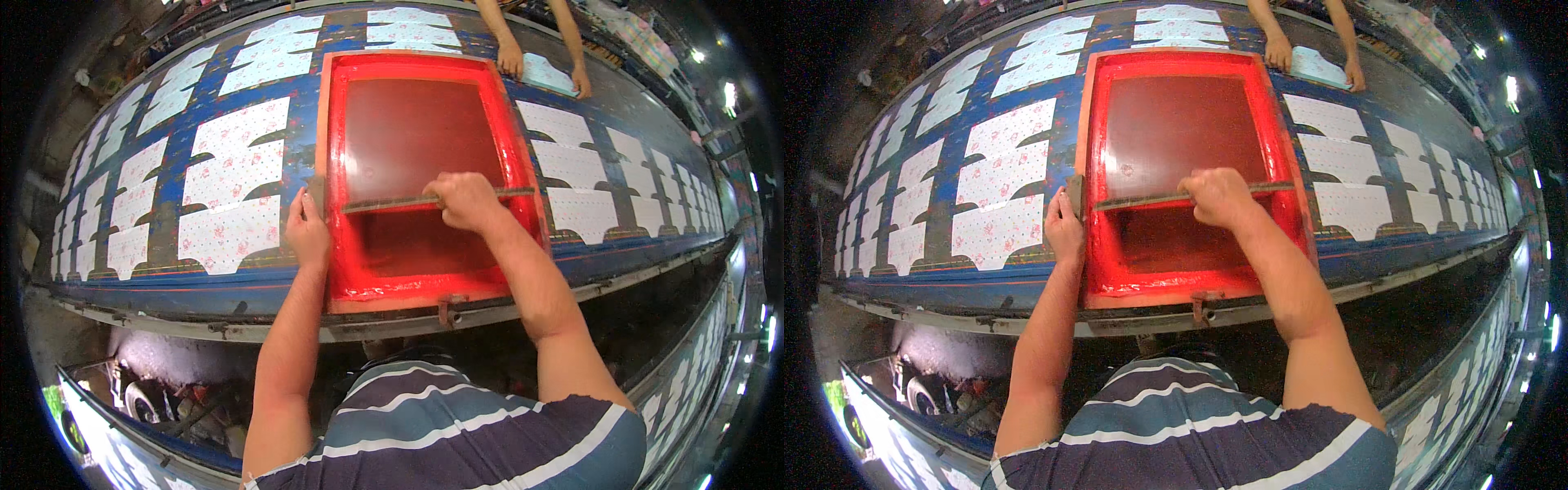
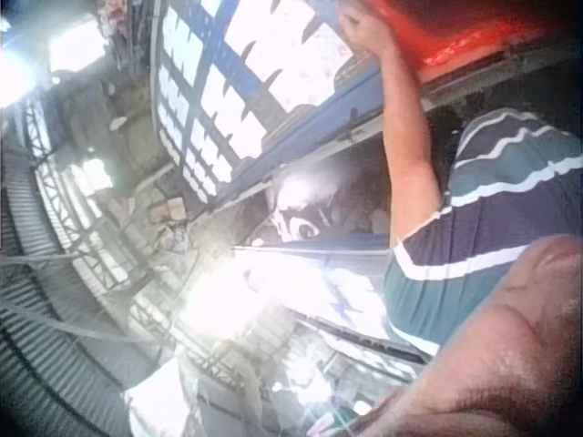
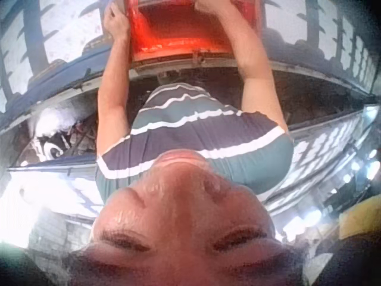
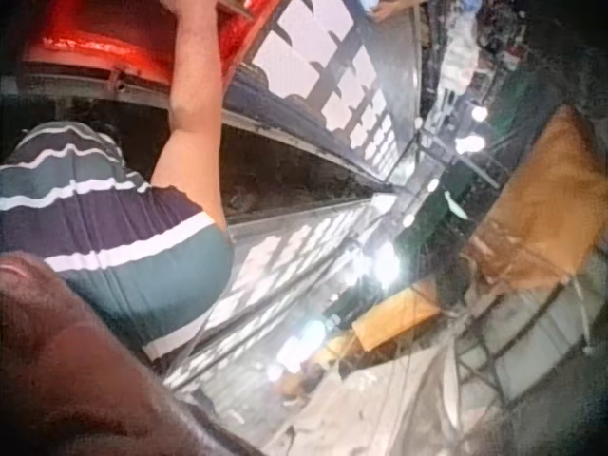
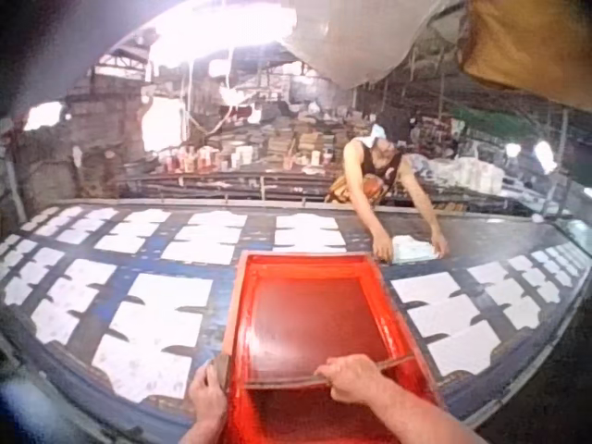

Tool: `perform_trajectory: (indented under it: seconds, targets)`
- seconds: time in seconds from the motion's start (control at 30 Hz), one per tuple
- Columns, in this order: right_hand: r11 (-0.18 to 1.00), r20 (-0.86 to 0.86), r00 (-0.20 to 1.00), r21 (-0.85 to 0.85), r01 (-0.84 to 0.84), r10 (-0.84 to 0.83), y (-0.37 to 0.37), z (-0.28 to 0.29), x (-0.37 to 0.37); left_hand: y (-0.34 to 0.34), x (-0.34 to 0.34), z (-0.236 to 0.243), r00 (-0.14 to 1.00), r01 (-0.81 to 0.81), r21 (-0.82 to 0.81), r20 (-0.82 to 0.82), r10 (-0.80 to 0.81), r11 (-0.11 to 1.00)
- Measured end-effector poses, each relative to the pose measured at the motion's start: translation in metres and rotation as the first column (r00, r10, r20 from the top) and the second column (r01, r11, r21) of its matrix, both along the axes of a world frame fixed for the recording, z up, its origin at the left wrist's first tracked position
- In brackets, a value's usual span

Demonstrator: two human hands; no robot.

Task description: The person repeatedly positions a red screen-printing frame over white paper sheets on a long table and uses a squeegee to pull red ink across the screen. The action is repeated over multiple sheets in sequence.

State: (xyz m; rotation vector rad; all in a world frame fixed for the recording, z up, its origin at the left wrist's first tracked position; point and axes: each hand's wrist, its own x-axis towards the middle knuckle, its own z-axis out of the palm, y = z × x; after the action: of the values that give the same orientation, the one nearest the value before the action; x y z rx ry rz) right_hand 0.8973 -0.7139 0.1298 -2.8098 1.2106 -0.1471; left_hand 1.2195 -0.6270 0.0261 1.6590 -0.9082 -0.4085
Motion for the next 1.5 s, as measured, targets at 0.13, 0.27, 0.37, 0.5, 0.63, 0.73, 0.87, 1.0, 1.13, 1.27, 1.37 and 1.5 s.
perform_trajectory:
  seconds: [0.13,0.27,0.37,0.5,0.63,0.73,0.87,1.0,1.13,1.27,1.37,1.5]
  targets:
    - [0.999,0.010,0.999,0.009,0.038,-0.038,0.087,-0.002,-0.012,0.003,0.001,-0.004,1.000,0.002,-0.003,0.017,-0.002,1.000]
    - [0.998,-0.028,0.998,-0.030,0.053,-0.054,0.152,-0.004,-0.021,0.006,-0.002,-0.001,0.990,-0.035,0.102,0.142,0.021,0.994]
    - [0.997,0.007,0.999,-0.062,0.053,-0.052,0.173,-0.006,-0.023,0.007,-0.006,0.007,0.969,-0.059,0.135,0.247,0.024,0.989]
    - [0.999,0.076,0.997,-0.042,0.009,-0.006,0.197,-0.013,-0.027,0.007,-0.008,0.009,0.973,-0.064,0.198,0.229,0.018,0.978]
    - [0.987,0.116,0.993,-0.159,-0.008,0.026,0.211,-0.019,-0.032,0.001,-0.004,-0.003,0.980,-0.053,0.107,0.197,0.031,0.993]
    - [0.992,0.207,0.976,-0.115,-0.046,0.069,0.217,-0.019,-0.042,-0.003,0.003,-0.011,0.982,-0.021,0.064,0.187,0.009,0.998]
    - [0.982,0.425,0.886,-0.069,-0.175,0.187,0.221,-0.012,-0.080,-0.002,0.006,-0.012,0.992,0.055,0.043,0.108,-0.059,0.998]
    - [0.993,0.574,0.813,-0.118,-0.031,0.093,0.223,-0.002,-0.154,0.001,0.003,-0.005,0.997,0.063,0.069,0.050,-0.067,0.996]
    - [0.972,0.690,0.718,-0.093,0.215,-0.093,0.217,-0.002,-0.230,0.003,0.001,-0.001,0.997,0.065,0.073,0.026,-0.067,0.995]
    - [0.926,0.737,0.648,-0.083,0.369,-0.193,0.210,-0.012,-0.284,0.002,0.005,-0.003,0.997,0.075,0.095,0.007,-0.076,0.993]
    - [0.890,0.745,0.620,-0.078,0.450,-0.248,0.200,-0.021,-0.308,0.001,0.006,-0.007,0.999,0.034,0.059,0.036,-0.036,0.998]
    - [0.878,0.708,0.608,0.034,0.477,-0.358,0.171,-0.032,-0.316,-0.005,0.008,-0.007,0.994,-0.042,0.063,0.099,0.035,0.997]
